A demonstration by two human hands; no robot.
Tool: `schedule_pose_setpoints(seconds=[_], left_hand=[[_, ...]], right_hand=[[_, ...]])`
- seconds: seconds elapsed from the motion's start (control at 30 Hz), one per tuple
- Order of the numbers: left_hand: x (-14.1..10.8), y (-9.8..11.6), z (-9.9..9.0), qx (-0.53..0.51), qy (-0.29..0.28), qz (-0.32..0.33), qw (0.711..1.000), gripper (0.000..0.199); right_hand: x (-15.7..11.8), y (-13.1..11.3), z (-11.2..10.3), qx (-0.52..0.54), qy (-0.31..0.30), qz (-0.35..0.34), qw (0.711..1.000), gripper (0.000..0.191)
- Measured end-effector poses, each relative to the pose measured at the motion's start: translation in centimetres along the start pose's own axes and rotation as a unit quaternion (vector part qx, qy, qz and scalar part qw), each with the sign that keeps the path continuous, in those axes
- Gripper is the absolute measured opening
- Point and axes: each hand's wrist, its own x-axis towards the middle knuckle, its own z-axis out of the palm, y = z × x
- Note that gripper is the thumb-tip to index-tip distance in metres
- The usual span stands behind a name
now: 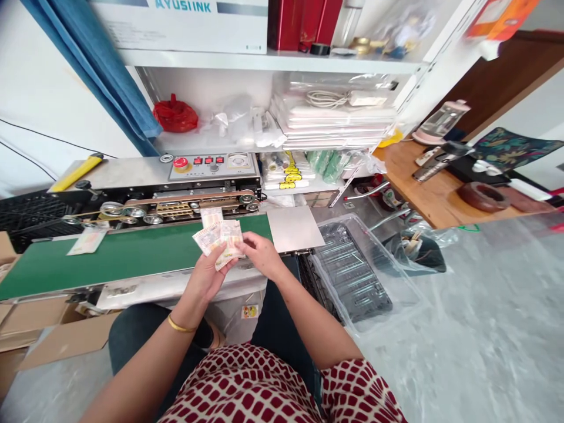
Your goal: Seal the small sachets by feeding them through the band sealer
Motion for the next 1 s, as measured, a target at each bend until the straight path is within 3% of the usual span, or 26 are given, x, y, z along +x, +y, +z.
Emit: schedule_pose_setpoints(seconds=[0.17, 0.27, 0.4, 0.53, 0.6, 0.7, 0.77, 0.8, 0.9, 1.0], left_hand=[[-0.4, 0.0, -0.5, 0.008, -0.022, -0.007, 1.000, 0.040], [-0.8, 0.1, -1.0, 0.027, -0.040, -0.017, 0.999, 0.045], [-1.1, 0.0, -1.2, 0.062, -0.046, -0.028, 0.997, 0.046], [-0.7, -0.3, -1.1, 0.065, -0.017, -0.007, 0.998, 0.045], [-0.3, -0.3, -0.8, 0.062, -0.006, -0.002, 0.998, 0.047], [0.1, -0.3, -0.2, 0.062, -0.011, 0.009, 0.998, 0.048], [0.1, -0.3, 0.2, 0.062, -0.028, 0.014, 0.998, 0.046], [0.1, -0.3, 0.4, 0.060, -0.041, 0.014, 0.997, 0.044], [-0.1, -0.4, 0.4, 0.050, -0.065, 0.005, 0.997, 0.039], [-0.3, -0.4, 0.0, 0.063, -0.059, -0.008, 0.996, 0.039]], right_hand=[[1.9, 1.3, -3.8, 0.085, 0.165, 0.075, 0.980, 0.036], [4.2, 1.4, -5.7, 0.053, 0.201, 0.080, 0.975, 0.034], [6.3, 1.2, -5.8, -0.033, 0.185, 0.091, 0.978, 0.024], [5.7, 0.7, -4.7, -0.190, 0.261, 0.024, 0.946, 0.029], [4.3, 0.3, -3.8, -0.166, 0.237, 0.007, 0.957, 0.035], [1.9, -0.3, -2.0, -0.051, 0.062, 0.009, 0.997, 0.039], [0.6, -0.3, -0.9, -0.023, -0.036, 0.007, 0.999, 0.036], [0.2, -0.2, -0.5, -0.021, -0.053, 0.007, 0.998, 0.033], [-0.2, 0.3, -0.6, 0.023, 0.004, 0.029, 0.999, 0.030], [0.6, 0.9, -2.4, 0.078, 0.093, 0.074, 0.990, 0.035]])
